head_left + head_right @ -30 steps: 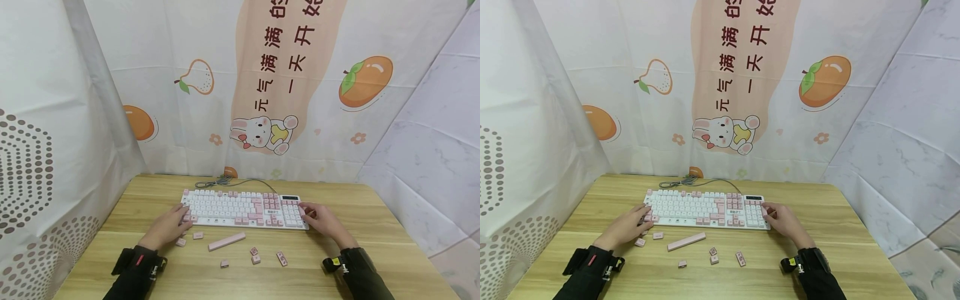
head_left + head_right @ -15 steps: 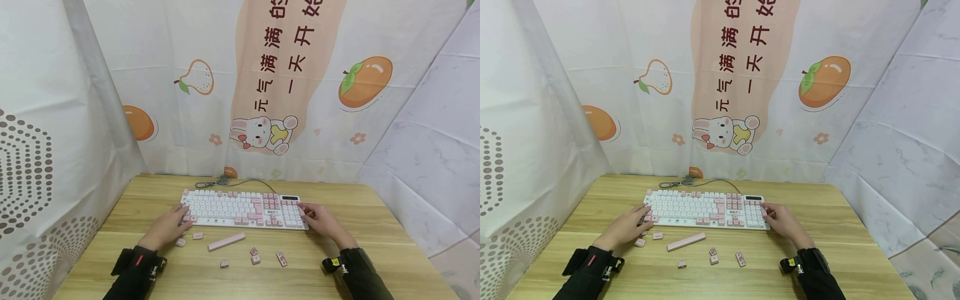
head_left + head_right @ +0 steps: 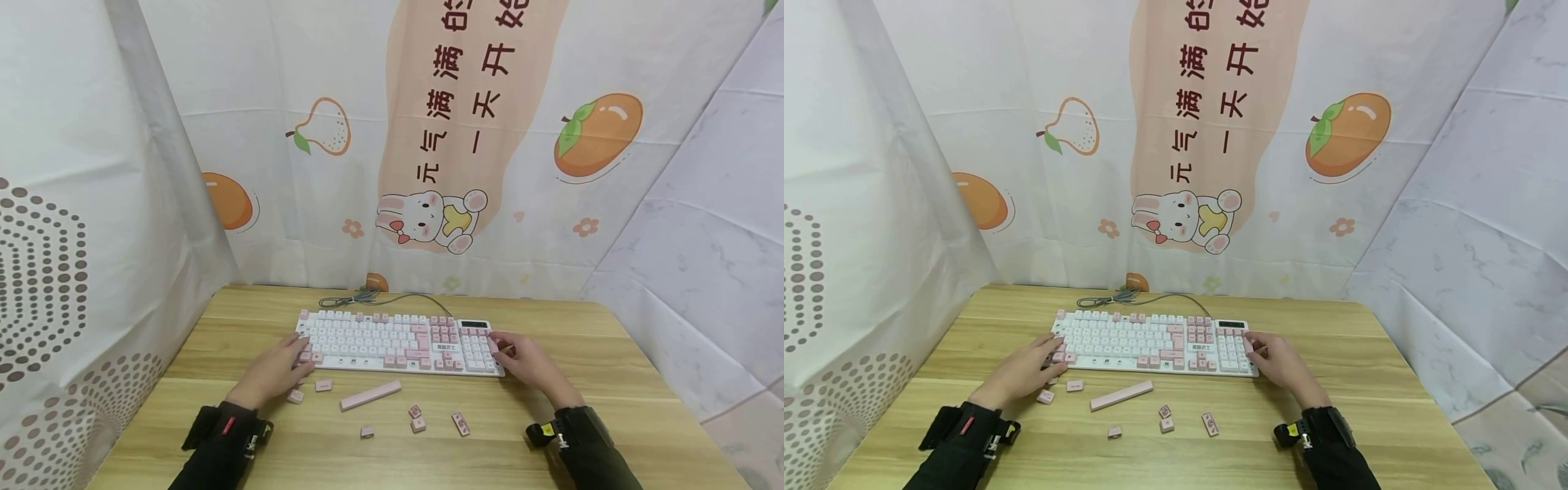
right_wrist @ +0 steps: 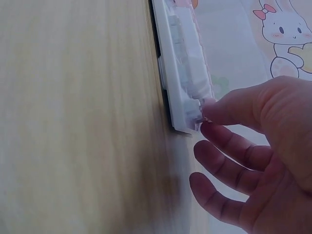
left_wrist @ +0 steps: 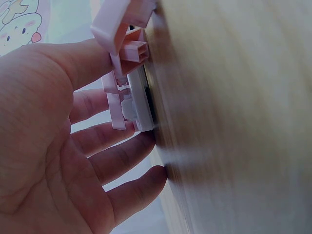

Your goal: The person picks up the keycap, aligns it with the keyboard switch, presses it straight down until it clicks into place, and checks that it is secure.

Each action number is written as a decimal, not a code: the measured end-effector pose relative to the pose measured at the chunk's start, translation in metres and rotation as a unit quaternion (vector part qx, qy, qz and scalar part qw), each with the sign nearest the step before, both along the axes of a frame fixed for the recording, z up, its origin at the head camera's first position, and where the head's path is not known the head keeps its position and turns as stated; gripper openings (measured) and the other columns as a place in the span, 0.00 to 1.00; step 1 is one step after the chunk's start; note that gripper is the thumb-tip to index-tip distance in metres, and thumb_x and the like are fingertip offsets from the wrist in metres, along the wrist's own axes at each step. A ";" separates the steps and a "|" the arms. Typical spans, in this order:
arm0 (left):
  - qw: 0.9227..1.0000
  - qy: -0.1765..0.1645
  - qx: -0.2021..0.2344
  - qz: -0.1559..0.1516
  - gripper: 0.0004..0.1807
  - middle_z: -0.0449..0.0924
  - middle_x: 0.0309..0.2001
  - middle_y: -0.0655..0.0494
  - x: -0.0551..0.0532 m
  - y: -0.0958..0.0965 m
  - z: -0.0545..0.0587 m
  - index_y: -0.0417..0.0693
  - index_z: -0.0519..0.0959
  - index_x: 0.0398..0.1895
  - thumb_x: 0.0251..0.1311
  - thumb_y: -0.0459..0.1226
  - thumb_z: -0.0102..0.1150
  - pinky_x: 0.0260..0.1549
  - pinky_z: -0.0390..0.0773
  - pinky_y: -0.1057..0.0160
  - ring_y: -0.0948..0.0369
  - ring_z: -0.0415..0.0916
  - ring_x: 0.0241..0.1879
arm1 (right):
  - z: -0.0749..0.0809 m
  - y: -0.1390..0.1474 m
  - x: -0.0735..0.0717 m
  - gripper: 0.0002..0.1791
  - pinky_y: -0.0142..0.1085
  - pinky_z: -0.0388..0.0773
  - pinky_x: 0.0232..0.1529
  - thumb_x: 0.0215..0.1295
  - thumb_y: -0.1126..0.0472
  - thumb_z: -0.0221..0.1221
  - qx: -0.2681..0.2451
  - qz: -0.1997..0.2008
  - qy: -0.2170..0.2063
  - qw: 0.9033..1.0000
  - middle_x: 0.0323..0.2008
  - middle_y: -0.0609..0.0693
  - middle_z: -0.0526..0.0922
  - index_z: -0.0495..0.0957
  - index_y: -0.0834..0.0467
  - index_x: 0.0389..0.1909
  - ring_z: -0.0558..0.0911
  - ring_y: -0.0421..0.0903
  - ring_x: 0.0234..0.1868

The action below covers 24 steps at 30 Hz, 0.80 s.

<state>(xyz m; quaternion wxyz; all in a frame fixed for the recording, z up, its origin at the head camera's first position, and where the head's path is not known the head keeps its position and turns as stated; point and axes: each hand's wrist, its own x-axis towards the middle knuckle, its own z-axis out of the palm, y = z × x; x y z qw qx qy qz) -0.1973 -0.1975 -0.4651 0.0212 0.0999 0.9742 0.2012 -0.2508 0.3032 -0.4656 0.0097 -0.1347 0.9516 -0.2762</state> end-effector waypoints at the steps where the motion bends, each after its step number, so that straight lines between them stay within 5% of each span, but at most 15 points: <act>1: 1.000 0.000 0.001 0.000 0.33 0.64 0.71 0.32 0.000 0.000 0.000 0.36 0.69 0.71 0.70 0.46 0.61 0.65 0.65 0.35 0.37 0.62 0.70 | 0.000 0.000 0.000 0.25 0.36 0.80 0.34 0.68 0.64 0.63 0.000 -0.001 -0.001 1.000 0.44 0.56 0.85 0.76 0.64 0.65 0.81 0.45 0.37; 24: 1.000 -0.010 0.003 0.004 0.34 0.62 0.72 0.32 0.000 0.001 0.002 0.36 0.68 0.72 0.70 0.47 0.61 0.66 0.64 0.35 0.36 0.61 0.71 | 0.000 0.002 0.001 0.24 0.47 0.83 0.44 0.69 0.64 0.63 0.012 -0.005 0.018 1.000 0.49 0.59 0.85 0.77 0.64 0.64 0.83 0.50 0.43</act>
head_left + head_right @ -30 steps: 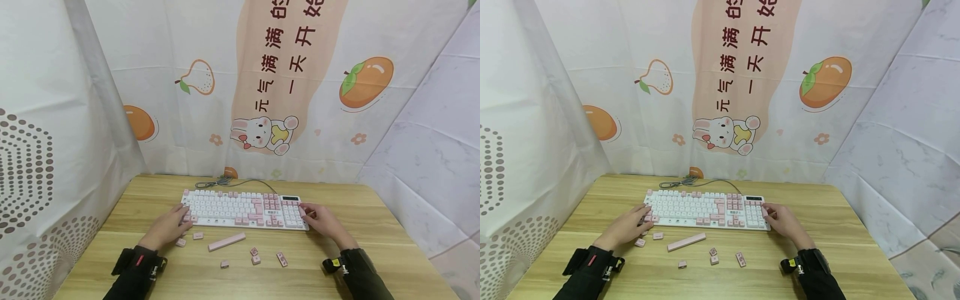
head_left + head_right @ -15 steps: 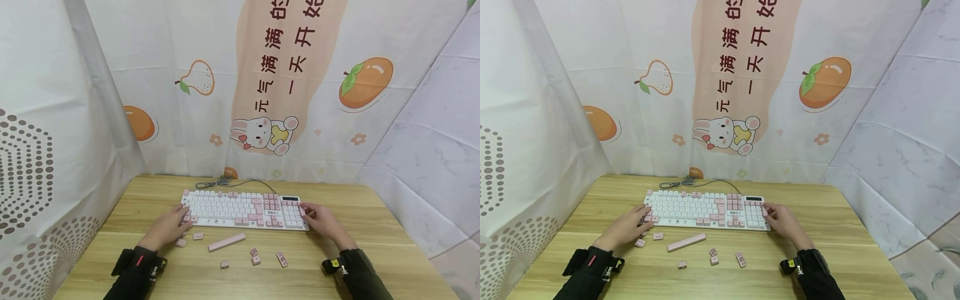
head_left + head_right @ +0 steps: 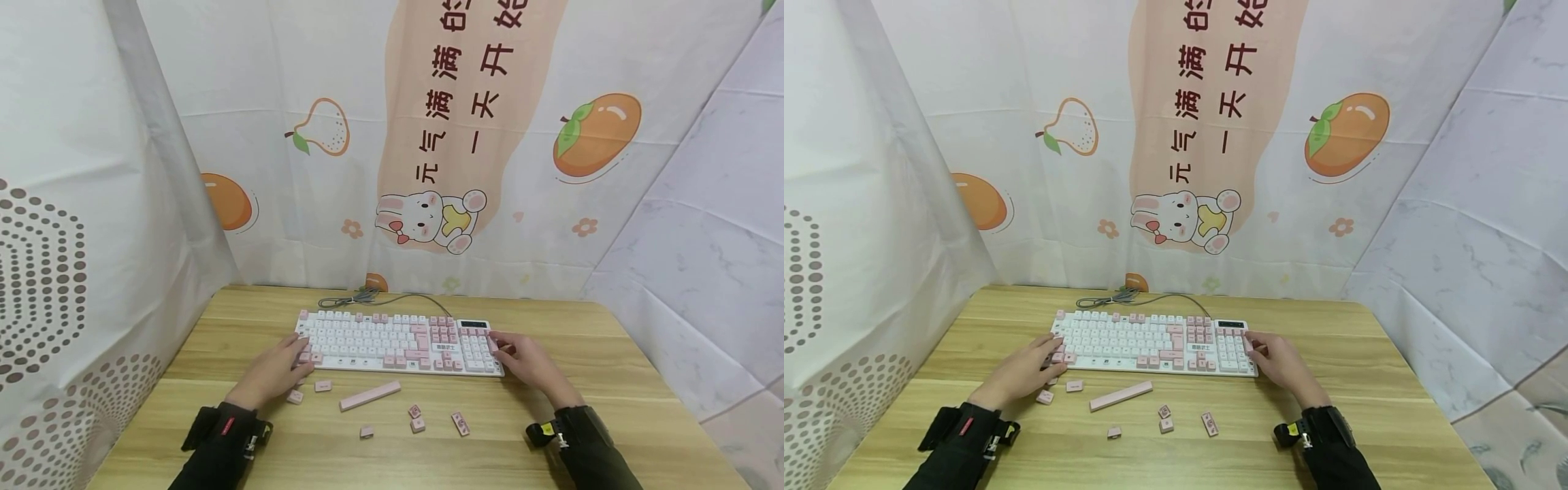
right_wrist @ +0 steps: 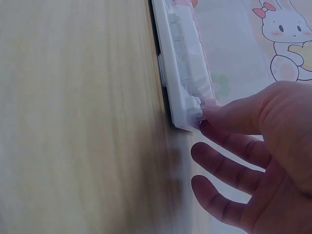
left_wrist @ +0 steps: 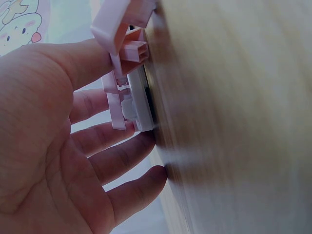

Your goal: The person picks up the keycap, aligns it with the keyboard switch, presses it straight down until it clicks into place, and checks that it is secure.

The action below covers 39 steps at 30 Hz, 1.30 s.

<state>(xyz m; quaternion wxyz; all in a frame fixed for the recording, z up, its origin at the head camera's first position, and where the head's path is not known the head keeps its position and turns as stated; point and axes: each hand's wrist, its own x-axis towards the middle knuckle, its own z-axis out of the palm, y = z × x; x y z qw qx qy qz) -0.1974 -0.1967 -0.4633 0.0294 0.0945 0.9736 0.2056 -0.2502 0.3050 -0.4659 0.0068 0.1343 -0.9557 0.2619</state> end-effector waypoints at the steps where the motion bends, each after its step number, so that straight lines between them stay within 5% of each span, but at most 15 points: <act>1: 1.000 -0.002 0.002 0.001 0.35 0.62 0.72 0.32 0.000 0.000 -0.001 0.36 0.67 0.72 0.70 0.47 0.61 0.66 0.64 0.36 0.37 0.61 0.71 | 0.000 0.000 0.000 0.23 0.48 0.83 0.44 0.69 0.64 0.63 0.000 0.002 0.002 1.000 0.50 0.60 0.85 0.77 0.64 0.64 0.84 0.51 0.44; 20: 1.000 0.007 0.005 -0.006 0.33 0.63 0.71 0.31 0.000 0.001 0.000 0.37 0.69 0.71 0.69 0.45 0.62 0.65 0.64 0.34 0.36 0.62 0.70 | -0.005 0.004 0.000 0.21 0.37 0.73 0.32 0.72 0.62 0.61 0.015 0.009 0.038 0.999 0.48 0.58 0.82 0.78 0.63 0.63 0.75 0.45 0.35; 29: 1.000 0.006 0.003 -0.008 0.33 0.63 0.71 0.30 0.000 0.002 0.000 0.36 0.69 0.71 0.70 0.45 0.62 0.65 0.65 0.35 0.36 0.62 0.70 | -0.003 0.000 0.004 0.21 0.53 0.81 0.46 0.73 0.62 0.60 0.042 0.022 0.059 0.997 0.52 0.65 0.82 0.77 0.62 0.64 0.82 0.59 0.48; 39: 1.000 0.005 0.002 -0.002 0.34 0.62 0.72 0.30 -0.001 -0.001 -0.003 0.35 0.68 0.72 0.70 0.46 0.61 0.65 0.64 0.34 0.36 0.61 0.70 | 0.004 -0.006 0.012 0.25 0.64 0.73 0.58 0.77 0.56 0.55 0.096 0.060 0.054 0.992 0.61 0.69 0.77 0.72 0.64 0.69 0.76 0.70 0.59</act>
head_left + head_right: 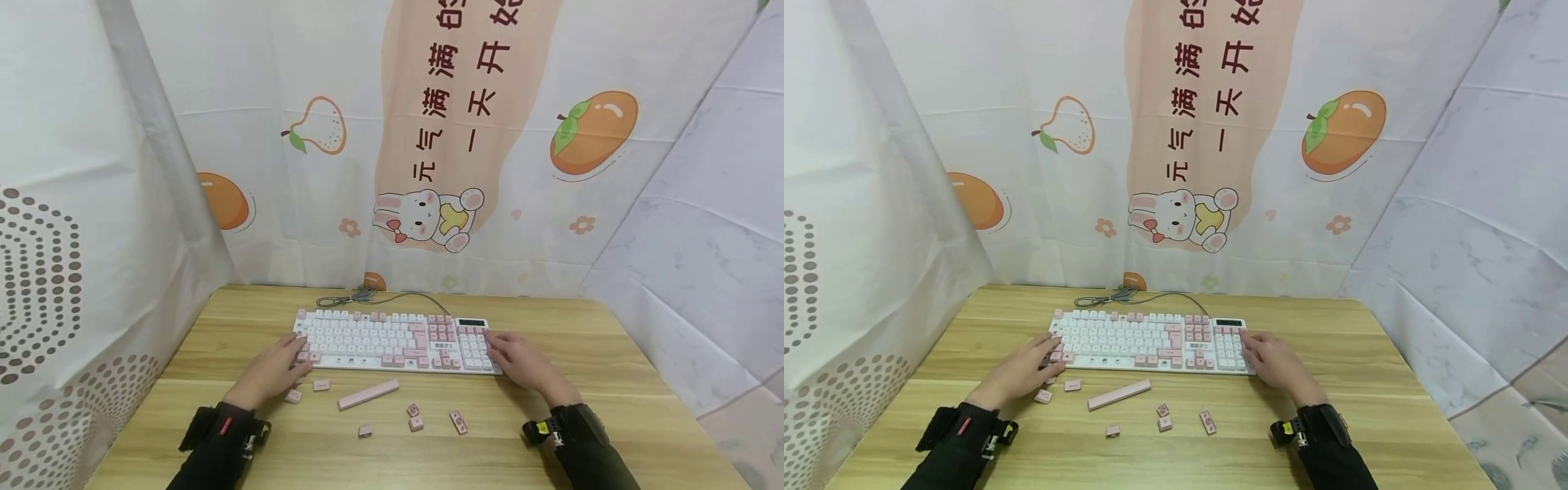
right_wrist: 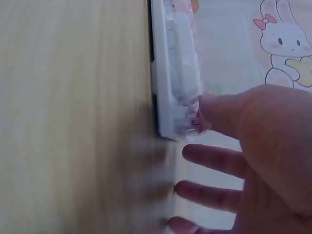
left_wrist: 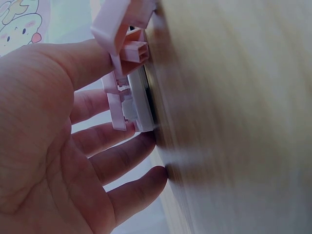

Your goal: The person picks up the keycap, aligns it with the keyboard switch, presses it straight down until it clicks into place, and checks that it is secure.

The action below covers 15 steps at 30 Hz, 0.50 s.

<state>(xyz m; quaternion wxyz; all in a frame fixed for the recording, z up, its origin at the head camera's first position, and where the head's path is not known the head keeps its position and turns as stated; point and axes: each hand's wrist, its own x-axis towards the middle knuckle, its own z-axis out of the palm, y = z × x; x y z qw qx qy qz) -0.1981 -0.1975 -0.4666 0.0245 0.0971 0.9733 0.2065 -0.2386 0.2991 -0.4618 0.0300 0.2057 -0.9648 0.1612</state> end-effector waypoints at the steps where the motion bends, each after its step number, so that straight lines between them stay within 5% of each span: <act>1: 1.000 0.001 -0.001 -0.001 0.34 0.62 0.72 0.30 0.000 0.000 0.000 0.35 0.68 0.72 0.70 0.45 0.61 0.65 0.64 0.34 0.35 0.61 0.70 | 0.001 -0.001 0.001 0.26 0.66 0.71 0.59 0.78 0.54 0.54 0.005 0.000 -0.010 1.000 0.63 0.69 0.75 0.71 0.63 0.70 0.74 0.72 0.61; 9: 1.000 0.007 0.002 -0.007 0.33 0.62 0.72 0.30 0.000 0.000 -0.001 0.35 0.68 0.71 0.70 0.46 0.61 0.65 0.64 0.34 0.35 0.62 0.70 | 0.006 -0.009 0.010 0.46 0.80 0.49 0.61 0.75 0.32 0.44 0.039 -0.037 -0.133 0.990 0.78 0.63 0.52 0.52 0.61 0.80 0.47 0.72 0.76; 15: 1.000 0.006 -0.003 -0.004 0.34 0.62 0.72 0.30 0.000 -0.001 -0.001 0.35 0.68 0.72 0.70 0.46 0.61 0.66 0.64 0.35 0.35 0.62 0.70 | 0.008 -0.015 0.013 0.53 0.82 0.46 0.59 0.71 0.25 0.43 0.058 -0.052 -0.142 0.987 0.79 0.63 0.49 0.48 0.61 0.80 0.45 0.72 0.76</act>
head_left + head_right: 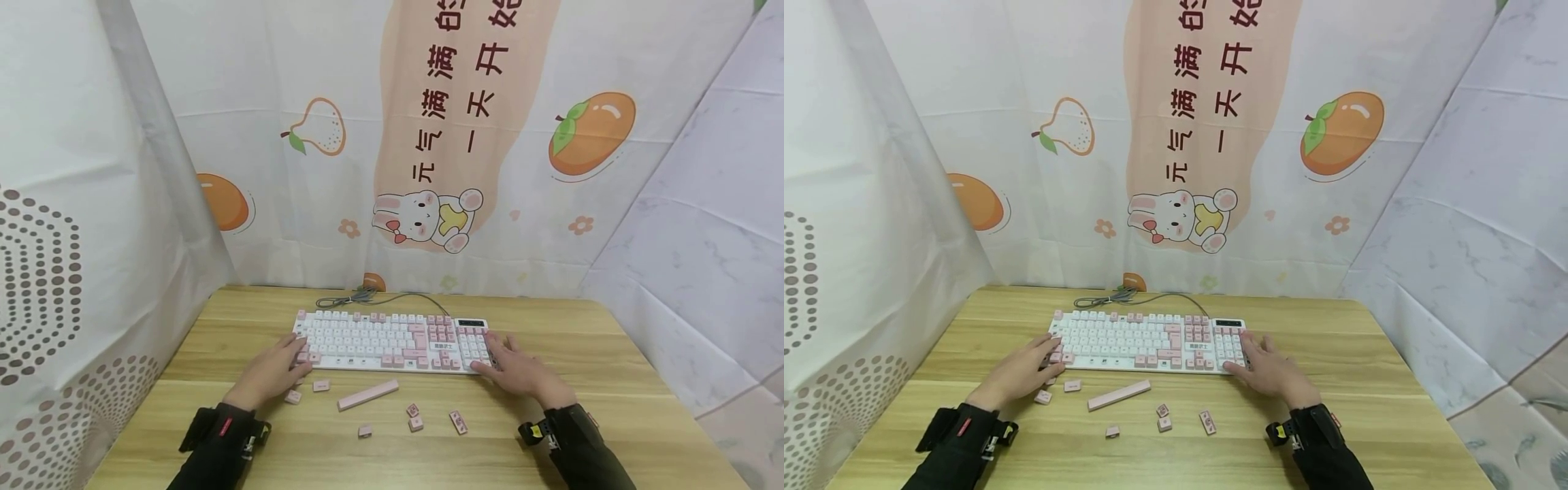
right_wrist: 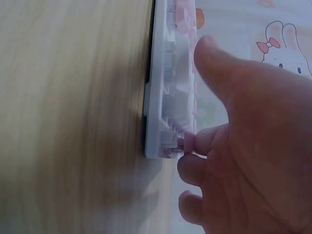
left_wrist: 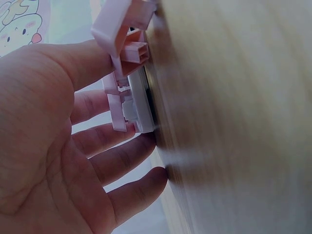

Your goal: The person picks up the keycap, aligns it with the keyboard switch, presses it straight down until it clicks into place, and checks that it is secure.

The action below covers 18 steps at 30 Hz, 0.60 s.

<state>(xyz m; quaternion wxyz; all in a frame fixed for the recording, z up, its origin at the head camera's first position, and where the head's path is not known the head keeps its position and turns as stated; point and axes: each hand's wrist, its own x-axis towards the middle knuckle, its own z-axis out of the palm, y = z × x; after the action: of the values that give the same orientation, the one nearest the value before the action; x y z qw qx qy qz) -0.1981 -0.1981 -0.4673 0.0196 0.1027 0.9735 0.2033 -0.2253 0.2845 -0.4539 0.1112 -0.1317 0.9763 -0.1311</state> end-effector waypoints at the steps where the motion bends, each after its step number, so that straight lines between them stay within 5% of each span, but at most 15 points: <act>1: 1.000 0.000 -0.001 0.000 0.34 0.62 0.72 0.30 0.000 0.000 0.000 0.35 0.68 0.71 0.70 0.46 0.61 0.65 0.64 0.34 0.35 0.62 0.70 | 0.000 -0.001 0.000 0.53 0.82 0.46 0.59 0.70 0.25 0.43 0.001 -0.001 -0.001 1.000 0.79 0.63 0.49 0.48 0.62 0.80 0.45 0.72 0.76; 18: 1.000 -0.002 -0.003 -0.001 0.34 0.62 0.72 0.31 -0.001 -0.002 -0.001 0.35 0.68 0.71 0.71 0.46 0.60 0.66 0.64 0.35 0.36 0.62 0.70 | 0.000 -0.005 0.003 0.59 0.81 0.54 0.57 0.67 0.25 0.49 0.017 -0.001 -0.014 1.000 0.78 0.65 0.51 0.45 0.66 0.80 0.50 0.74 0.75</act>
<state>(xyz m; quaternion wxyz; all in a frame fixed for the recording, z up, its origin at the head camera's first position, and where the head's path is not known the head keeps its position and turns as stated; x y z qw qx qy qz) -0.1987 -0.2001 -0.4682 0.0216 0.1032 0.9739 0.2008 -0.2224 0.2791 -0.4537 0.1269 -0.1274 0.9768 -0.1164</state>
